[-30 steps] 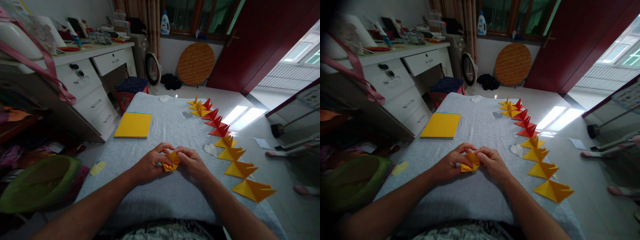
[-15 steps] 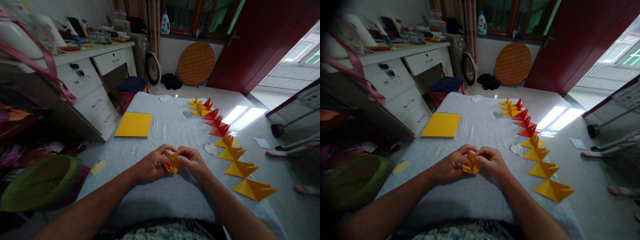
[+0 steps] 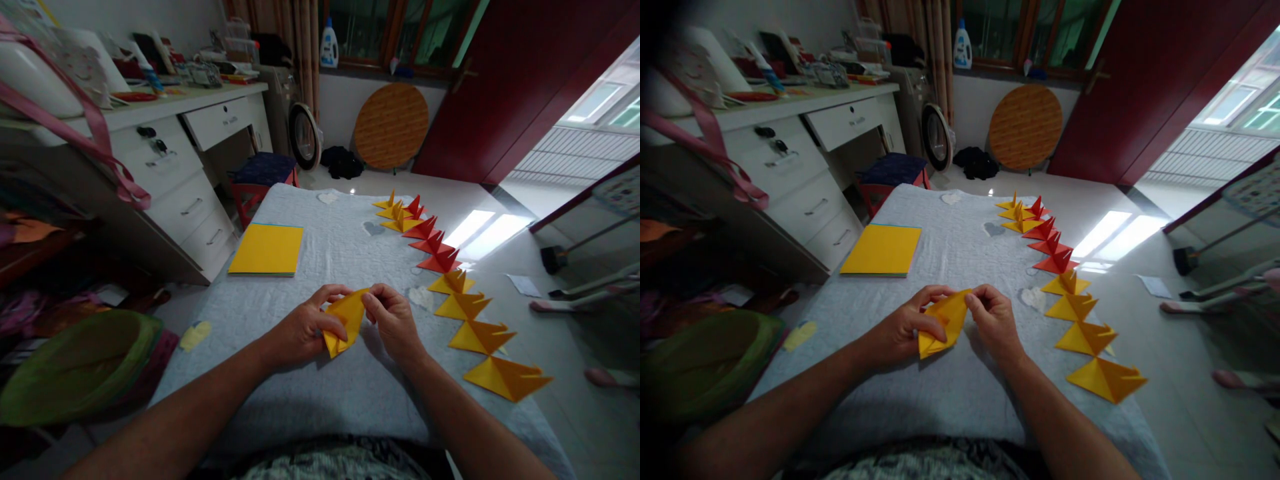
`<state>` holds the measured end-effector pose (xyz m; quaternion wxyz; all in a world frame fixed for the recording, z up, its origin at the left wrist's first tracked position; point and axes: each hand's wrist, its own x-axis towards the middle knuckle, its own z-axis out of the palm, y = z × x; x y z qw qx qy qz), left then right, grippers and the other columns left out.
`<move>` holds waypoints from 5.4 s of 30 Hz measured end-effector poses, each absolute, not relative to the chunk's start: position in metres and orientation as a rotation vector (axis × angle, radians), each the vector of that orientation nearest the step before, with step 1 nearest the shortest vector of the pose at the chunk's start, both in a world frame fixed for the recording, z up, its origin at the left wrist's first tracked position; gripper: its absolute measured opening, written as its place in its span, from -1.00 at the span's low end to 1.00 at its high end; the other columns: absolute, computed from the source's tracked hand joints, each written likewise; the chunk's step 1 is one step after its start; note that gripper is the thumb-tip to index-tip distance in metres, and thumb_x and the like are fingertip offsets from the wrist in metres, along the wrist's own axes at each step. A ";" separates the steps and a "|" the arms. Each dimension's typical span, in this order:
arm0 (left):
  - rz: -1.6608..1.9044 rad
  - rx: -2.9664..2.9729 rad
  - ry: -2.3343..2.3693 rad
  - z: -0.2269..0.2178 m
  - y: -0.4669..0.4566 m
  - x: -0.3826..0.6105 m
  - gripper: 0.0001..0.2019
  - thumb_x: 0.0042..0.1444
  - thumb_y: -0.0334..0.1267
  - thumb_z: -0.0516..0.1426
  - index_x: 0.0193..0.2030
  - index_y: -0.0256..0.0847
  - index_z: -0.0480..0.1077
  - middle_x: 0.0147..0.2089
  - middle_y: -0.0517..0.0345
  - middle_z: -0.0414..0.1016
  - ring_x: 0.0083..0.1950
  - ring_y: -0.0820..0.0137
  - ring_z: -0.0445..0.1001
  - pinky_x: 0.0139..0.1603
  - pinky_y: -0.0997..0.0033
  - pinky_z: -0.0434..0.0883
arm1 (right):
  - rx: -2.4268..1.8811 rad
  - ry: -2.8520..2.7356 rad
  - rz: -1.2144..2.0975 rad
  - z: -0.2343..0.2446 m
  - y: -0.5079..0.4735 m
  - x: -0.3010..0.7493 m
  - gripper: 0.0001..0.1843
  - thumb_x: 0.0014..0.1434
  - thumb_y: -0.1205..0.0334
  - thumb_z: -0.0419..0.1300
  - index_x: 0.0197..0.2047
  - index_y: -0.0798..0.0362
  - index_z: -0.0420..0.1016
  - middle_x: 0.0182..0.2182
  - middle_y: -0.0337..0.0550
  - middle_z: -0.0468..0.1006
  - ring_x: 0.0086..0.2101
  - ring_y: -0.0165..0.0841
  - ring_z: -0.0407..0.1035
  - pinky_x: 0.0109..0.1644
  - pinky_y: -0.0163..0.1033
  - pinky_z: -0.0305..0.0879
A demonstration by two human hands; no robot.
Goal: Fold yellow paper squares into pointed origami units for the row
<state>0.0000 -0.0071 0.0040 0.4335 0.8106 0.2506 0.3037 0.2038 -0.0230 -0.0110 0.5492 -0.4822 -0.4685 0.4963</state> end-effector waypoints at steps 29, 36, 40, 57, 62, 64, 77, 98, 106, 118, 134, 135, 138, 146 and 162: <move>0.885 1.990 0.686 0.000 -0.005 -0.001 -0.91 0.14 -0.34 0.25 -0.25 -0.12 0.60 0.06 0.04 0.45 0.01 0.32 0.49 0.06 0.27 0.47 | -1.080 -1.394 1.302 -0.009 -0.029 0.202 -0.72 0.20 0.01 0.21 -0.37 0.05 0.49 -0.54 -0.27 0.39 -0.51 -0.45 0.21 -0.44 -0.33 0.13; 0.866 2.016 0.580 -0.001 -0.004 0.000 -0.90 0.14 -0.36 0.24 -0.23 -0.14 0.58 -0.12 0.08 0.48 -0.13 0.39 0.49 -0.08 0.38 0.46 | -1.273 -1.599 0.818 -0.008 -0.032 0.198 -0.75 0.14 0.21 0.18 -0.55 0.04 0.38 -0.65 -0.32 0.30 -0.59 -0.48 0.16 -0.48 -0.32 0.06; 0.842 2.029 0.564 -0.002 -0.005 0.001 -0.91 0.13 -0.38 0.24 -0.24 -0.16 0.57 -0.14 0.08 0.47 -0.12 0.38 0.49 -0.09 0.39 0.44 | -1.281 -1.643 0.707 -0.006 -0.033 0.196 -0.75 0.15 0.24 0.16 -0.55 0.04 0.36 -0.65 -0.33 0.28 -0.60 -0.49 0.14 -0.49 -0.33 0.06; 0.994 1.913 0.657 0.000 -0.001 -0.001 -0.84 0.08 -0.45 0.27 -0.23 -0.13 0.58 -0.08 0.11 0.48 -0.08 0.39 0.50 -0.04 0.39 0.43 | -1.281 -1.593 1.025 -0.010 -0.031 0.195 -0.75 0.18 0.11 0.14 -0.46 0.06 0.42 -0.58 -0.29 0.36 -0.54 -0.46 0.21 -0.44 -0.34 0.11; 0.951 1.977 0.649 -0.003 -0.002 -0.001 -0.84 0.11 -0.45 0.25 -0.22 -0.12 0.58 -0.08 0.13 0.47 -0.09 0.42 0.49 -0.04 0.42 0.42 | -1.307 -1.614 1.058 -0.013 -0.030 0.195 -0.76 0.17 0.13 0.11 -0.48 0.06 0.38 -0.60 -0.32 0.29 -0.55 -0.47 0.15 -0.46 -0.33 0.06; 0.913 2.004 0.640 -0.003 -0.002 -0.001 -0.85 0.14 -0.44 0.23 -0.22 -0.12 0.58 -0.09 0.13 0.46 -0.10 0.43 0.48 -0.04 0.43 0.41 | -1.307 -1.617 1.081 -0.013 -0.030 0.196 -0.78 0.15 0.15 0.13 -0.48 0.06 0.38 -0.60 -0.32 0.28 -0.56 -0.48 0.14 -0.46 -0.32 0.06; 0.866 2.021 0.597 0.001 -0.003 0.000 -0.88 0.13 -0.44 0.23 -0.23 -0.17 0.56 -0.21 0.15 0.42 -0.18 0.43 0.45 -0.15 0.46 0.38 | -1.257 -1.689 0.986 -0.010 -0.031 0.195 -0.73 0.20 0.15 0.12 -0.50 0.06 0.38 -0.61 -0.32 0.29 -0.55 -0.48 0.16 -0.44 -0.33 0.05; 1.028 1.915 0.807 0.004 0.000 0.000 -0.92 0.13 -0.39 0.23 -0.29 -0.20 0.58 -0.27 0.10 0.54 -0.24 0.39 0.49 -0.18 0.41 0.41 | -1.163 -1.454 1.311 -0.007 -0.029 0.196 -0.87 0.07 0.23 0.20 -0.29 0.02 0.35 -0.50 -0.33 0.36 -0.51 -0.48 0.22 -0.45 -0.38 0.17; 1.114 1.732 0.931 0.002 0.000 0.001 -0.94 0.09 -0.36 0.29 -0.28 -0.20 0.60 -0.30 0.13 0.59 -0.25 0.36 0.53 -0.17 0.40 0.43 | -1.035 -1.654 0.882 -0.006 -0.037 0.194 -0.77 0.13 0.33 0.21 -0.11 -0.02 0.40 -0.22 -0.16 0.42 -0.34 -0.42 0.36 -0.39 -0.36 0.33; 1.150 1.922 0.807 0.006 -0.002 0.002 -0.89 0.09 -0.38 0.29 -0.23 -0.14 0.59 -0.07 0.07 0.51 -0.07 0.36 0.51 -0.06 0.37 0.47 | -1.055 -1.773 0.653 -0.007 -0.034 0.197 -0.87 0.23 0.39 0.11 -0.27 0.00 0.45 -0.33 -0.16 0.47 -0.35 -0.39 0.39 -0.28 -0.29 0.34; 1.058 1.820 0.880 0.007 -0.003 0.004 -0.88 0.17 -0.25 0.25 -0.31 -0.22 0.60 -0.35 0.09 0.60 -0.33 0.39 0.53 -0.26 0.43 0.45 | -1.164 -1.827 0.723 -0.014 -0.036 0.195 -0.91 0.18 0.38 0.14 -0.28 0.01 0.44 -0.42 -0.22 0.51 -0.42 -0.40 0.39 -0.30 -0.30 0.32; 1.066 1.818 0.886 0.008 -0.004 0.004 -0.87 0.17 -0.23 0.26 -0.32 -0.22 0.60 -0.36 0.10 0.60 -0.34 0.40 0.53 -0.27 0.43 0.45 | -1.162 -1.821 0.735 -0.014 -0.036 0.195 -0.92 0.18 0.37 0.15 -0.30 0.01 0.45 -0.43 -0.22 0.51 -0.42 -0.40 0.39 -0.30 -0.30 0.32; 1.092 1.806 0.893 0.009 -0.005 0.004 -0.86 0.15 -0.21 0.27 -0.34 -0.23 0.59 -0.38 0.10 0.59 -0.36 0.40 0.52 -0.29 0.44 0.45 | -1.169 -1.785 0.784 -0.013 -0.035 0.194 -0.92 0.17 0.36 0.15 -0.33 0.01 0.45 -0.44 -0.23 0.51 -0.43 -0.40 0.39 -0.29 -0.30 0.32; 1.124 1.751 0.935 0.008 -0.006 0.005 -0.89 0.11 -0.27 0.28 -0.38 -0.25 0.57 -0.41 0.12 0.57 -0.38 0.41 0.51 -0.34 0.47 0.42 | -1.158 -1.571 0.973 -0.018 -0.033 0.191 -0.79 0.15 0.30 0.19 -0.10 -0.01 0.40 -0.38 -0.23 0.53 -0.40 -0.41 0.41 -0.28 -0.31 0.34; 1.158 1.480 0.943 0.000 -0.009 0.006 -0.58 0.06 -0.26 0.33 0.07 -0.15 0.41 -0.39 0.30 0.49 -0.39 0.50 0.43 -0.33 0.55 0.39 | -1.188 -1.792 0.846 -0.006 -0.036 0.193 -0.84 0.24 0.27 0.13 -0.38 0.02 0.44 -0.50 -0.28 0.44 -0.46 -0.43 0.30 -0.33 -0.32 0.17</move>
